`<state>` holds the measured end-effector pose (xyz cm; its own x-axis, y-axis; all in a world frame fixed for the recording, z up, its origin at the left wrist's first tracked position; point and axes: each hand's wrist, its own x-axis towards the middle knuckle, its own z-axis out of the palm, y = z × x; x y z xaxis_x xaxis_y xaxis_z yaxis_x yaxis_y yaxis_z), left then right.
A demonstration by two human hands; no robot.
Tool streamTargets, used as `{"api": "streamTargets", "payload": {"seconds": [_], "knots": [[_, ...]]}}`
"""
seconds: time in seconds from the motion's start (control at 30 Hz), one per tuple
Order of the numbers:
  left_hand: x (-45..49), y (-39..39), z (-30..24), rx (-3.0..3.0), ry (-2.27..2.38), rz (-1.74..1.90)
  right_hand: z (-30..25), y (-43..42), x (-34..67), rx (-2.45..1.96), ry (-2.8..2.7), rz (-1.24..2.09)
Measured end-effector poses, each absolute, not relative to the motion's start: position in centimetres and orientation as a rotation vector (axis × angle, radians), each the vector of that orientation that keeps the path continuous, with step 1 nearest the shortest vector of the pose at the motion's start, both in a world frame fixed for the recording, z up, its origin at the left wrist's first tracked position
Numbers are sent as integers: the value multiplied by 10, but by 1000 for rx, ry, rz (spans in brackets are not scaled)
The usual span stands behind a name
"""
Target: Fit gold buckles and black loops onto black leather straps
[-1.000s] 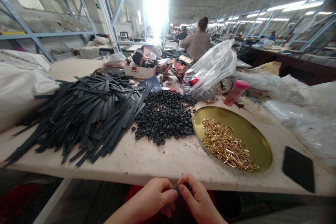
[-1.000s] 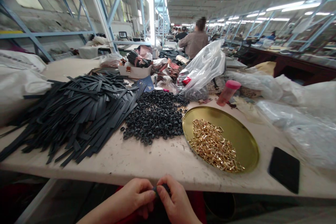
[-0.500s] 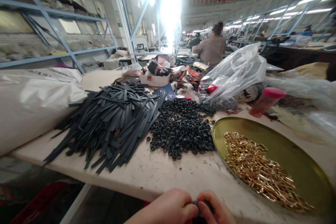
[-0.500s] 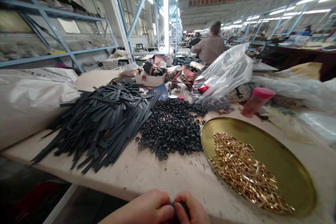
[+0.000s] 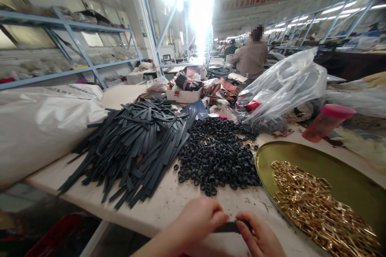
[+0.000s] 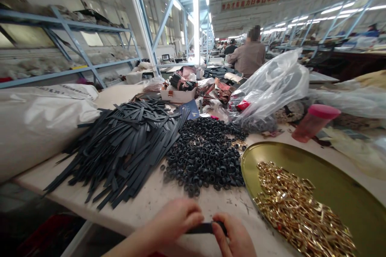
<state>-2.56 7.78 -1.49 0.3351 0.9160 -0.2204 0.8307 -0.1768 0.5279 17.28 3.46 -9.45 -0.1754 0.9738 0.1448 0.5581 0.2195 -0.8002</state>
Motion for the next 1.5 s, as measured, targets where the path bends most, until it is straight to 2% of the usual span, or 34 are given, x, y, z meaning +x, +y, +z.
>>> {"api": "streamTargets", "payload": {"seconds": [0.1,0.2,0.43,0.63,0.67,0.77,0.87,0.97,1.2,1.4,1.5], "knots": [[-77,126,-7,1990,1944,275,-99,51,178,-1480,-1892,553],[-121,160,-8,1914,2249,300,-102,55,178,-1498,-1917,476],[-129,156,-11,1960,2377,584,-97,47,174,-1533,-1785,482],[-104,96,43,2106,2071,1196,-91,53,183,-1603,-1610,422],[-97,83,49,2083,2008,1213,-88,58,185,-1619,-1623,411],[-67,52,49,1957,1810,929,-78,78,188,-1631,-1716,387],[-36,33,31,1528,1409,663,-70,97,187,-1646,-1794,389],[-14,21,11,1042,1190,654,-66,107,186,-1653,-1818,426],[-2,18,-3,768,1124,693,-58,74,184,-1594,-1729,673],[6,33,-19,1002,1187,541,-49,36,166,-1229,-1070,1569],[8,37,-30,1229,1293,548,-50,32,161,-1112,-780,1702]]}}
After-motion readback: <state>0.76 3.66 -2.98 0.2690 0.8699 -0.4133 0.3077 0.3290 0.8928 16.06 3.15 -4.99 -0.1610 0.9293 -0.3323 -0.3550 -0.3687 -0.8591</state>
